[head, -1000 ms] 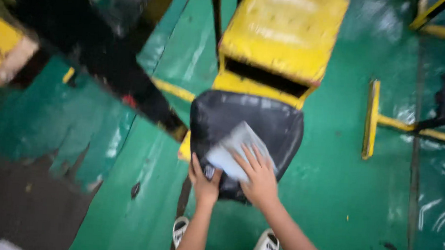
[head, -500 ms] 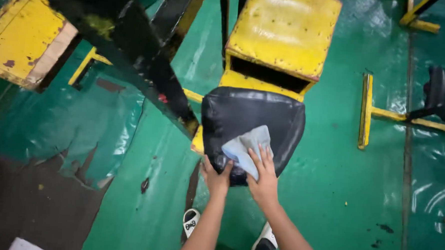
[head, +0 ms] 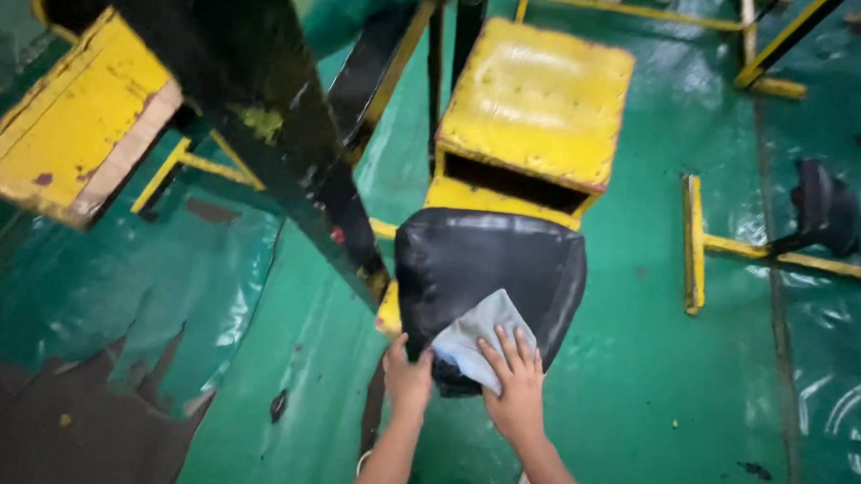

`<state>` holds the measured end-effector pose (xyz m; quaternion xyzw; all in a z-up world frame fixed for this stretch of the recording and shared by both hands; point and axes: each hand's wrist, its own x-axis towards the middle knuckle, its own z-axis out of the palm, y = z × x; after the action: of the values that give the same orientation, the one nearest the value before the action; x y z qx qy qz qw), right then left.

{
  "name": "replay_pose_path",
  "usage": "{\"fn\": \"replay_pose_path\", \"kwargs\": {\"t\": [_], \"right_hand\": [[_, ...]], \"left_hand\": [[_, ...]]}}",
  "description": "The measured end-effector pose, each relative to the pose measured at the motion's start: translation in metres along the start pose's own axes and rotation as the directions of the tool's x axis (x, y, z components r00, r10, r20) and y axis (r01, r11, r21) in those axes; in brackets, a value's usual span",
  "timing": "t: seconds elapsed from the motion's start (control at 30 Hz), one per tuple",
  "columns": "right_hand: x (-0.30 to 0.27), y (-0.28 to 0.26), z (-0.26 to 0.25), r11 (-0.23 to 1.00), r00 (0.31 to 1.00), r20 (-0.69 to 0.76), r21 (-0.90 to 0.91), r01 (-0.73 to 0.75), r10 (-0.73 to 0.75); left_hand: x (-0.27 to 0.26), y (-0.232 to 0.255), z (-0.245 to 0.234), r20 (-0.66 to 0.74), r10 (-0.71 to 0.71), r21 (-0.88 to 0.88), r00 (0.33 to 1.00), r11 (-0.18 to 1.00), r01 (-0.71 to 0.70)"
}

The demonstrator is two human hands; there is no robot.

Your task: Cleaning and wiping down various gym machines and benches with a cloth.

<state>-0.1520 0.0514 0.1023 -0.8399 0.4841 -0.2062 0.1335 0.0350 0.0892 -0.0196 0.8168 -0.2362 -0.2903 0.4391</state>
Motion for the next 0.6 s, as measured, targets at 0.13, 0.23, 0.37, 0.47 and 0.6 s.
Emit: {"fn": "replay_pose_path", "kwargs": {"t": [0.13,0.23,0.37,0.47,0.6], "right_hand": [[-0.01,0.032,-0.007,0.989,0.998,-0.028,0.138,-0.052,0.056],[-0.009,0.05,-0.02,0.959,0.98,-0.074,0.23,-0.163,0.184],[-0.007,0.069,-0.031,0.885,0.93,-0.07,0.338,-0.318,0.361],[0.004,0.068,-0.039,0.858,0.913,-0.072,0.378,-0.347,0.401],[0.012,0.062,-0.028,0.87,0.918,-0.128,0.389,-0.302,0.375]], "left_hand": [[-0.051,0.079,-0.006,-0.051,0.024,0.104,0.998,0.994,-0.018],[-0.068,0.113,-0.006,-0.048,0.273,0.263,0.961,0.931,-0.251],[-0.074,0.131,0.009,0.047,0.279,0.354,0.959,0.893,-0.277],[-0.077,0.144,0.015,0.063,0.41,0.393,0.91,0.828,-0.4],[-0.082,0.16,0.014,0.142,0.509,0.383,0.849,0.763,-0.521]]}}
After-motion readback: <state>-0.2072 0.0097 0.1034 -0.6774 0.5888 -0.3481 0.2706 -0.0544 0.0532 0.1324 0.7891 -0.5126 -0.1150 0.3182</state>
